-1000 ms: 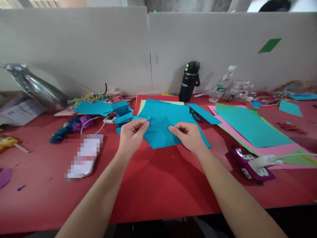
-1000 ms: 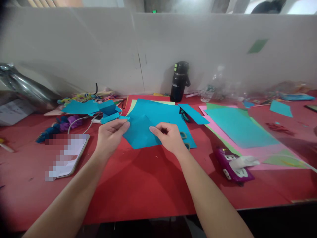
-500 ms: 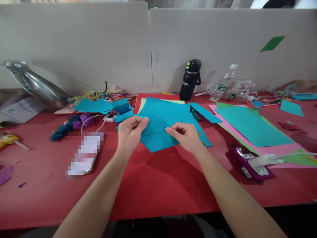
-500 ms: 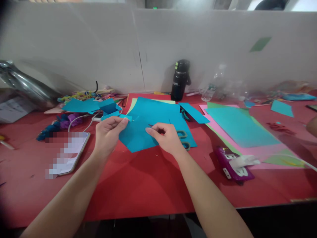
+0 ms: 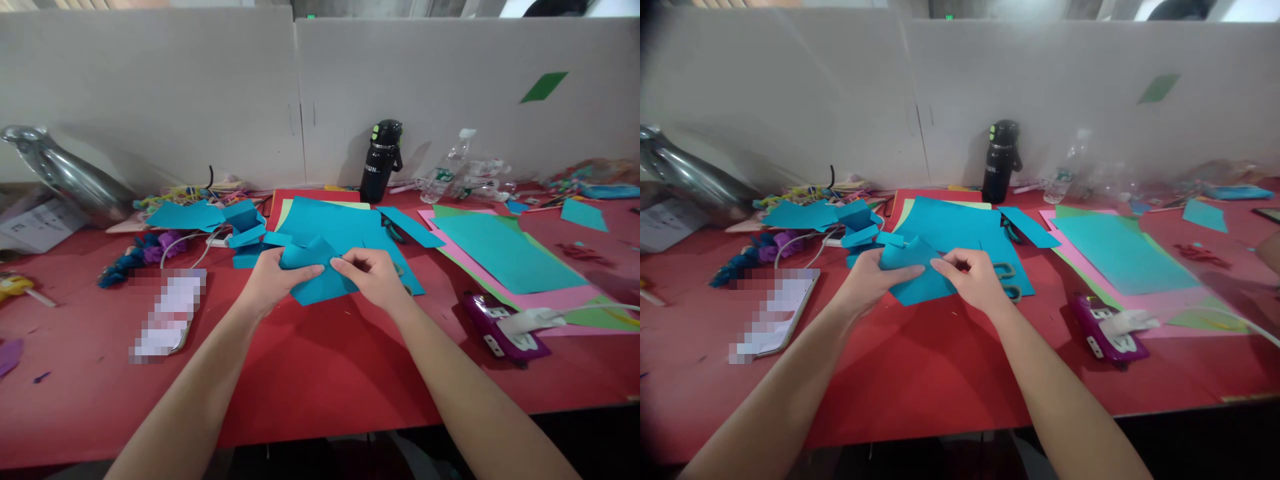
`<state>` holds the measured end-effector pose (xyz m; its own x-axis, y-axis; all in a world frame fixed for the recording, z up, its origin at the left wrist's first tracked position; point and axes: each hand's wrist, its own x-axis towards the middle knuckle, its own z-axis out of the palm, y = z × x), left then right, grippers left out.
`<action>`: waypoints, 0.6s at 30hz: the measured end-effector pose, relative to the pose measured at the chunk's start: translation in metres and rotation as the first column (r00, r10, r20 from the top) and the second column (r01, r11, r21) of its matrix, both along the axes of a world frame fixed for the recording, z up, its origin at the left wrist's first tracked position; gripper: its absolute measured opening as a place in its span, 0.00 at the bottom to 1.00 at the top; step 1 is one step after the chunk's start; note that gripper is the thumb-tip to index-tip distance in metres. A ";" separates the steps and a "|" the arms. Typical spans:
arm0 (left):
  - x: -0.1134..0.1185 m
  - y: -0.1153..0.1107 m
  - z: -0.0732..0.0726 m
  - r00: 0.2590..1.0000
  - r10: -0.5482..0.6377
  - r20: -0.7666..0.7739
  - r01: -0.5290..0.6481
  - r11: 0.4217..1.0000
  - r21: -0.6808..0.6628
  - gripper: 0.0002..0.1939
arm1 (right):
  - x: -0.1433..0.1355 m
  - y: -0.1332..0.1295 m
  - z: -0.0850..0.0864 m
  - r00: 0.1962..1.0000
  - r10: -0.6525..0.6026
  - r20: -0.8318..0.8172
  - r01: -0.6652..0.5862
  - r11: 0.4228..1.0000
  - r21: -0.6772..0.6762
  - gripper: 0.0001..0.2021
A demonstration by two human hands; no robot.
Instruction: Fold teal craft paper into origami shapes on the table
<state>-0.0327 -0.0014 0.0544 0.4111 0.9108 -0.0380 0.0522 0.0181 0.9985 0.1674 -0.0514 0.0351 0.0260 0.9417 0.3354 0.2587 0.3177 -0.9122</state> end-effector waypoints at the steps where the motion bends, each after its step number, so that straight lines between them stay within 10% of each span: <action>1: 0.000 -0.001 0.001 1.000 0.010 -0.016 -0.010 1.000 0.008 0.21 | -0.001 0.000 0.000 1.000 0.008 0.001 -0.008 1.000 -0.001 0.17; 18: -0.017 0.013 0.005 0.988 0.064 -0.139 -0.034 0.977 0.211 0.15 | 0.014 0.004 0.001 0.995 -0.098 0.023 0.097 0.994 0.043 0.18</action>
<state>-0.0501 0.0113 0.0594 0.3698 0.9239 0.0986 0.1999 -0.1828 0.9626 0.1817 -0.0474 0.0358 0.1078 0.9204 0.3759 0.3127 0.3275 -0.8916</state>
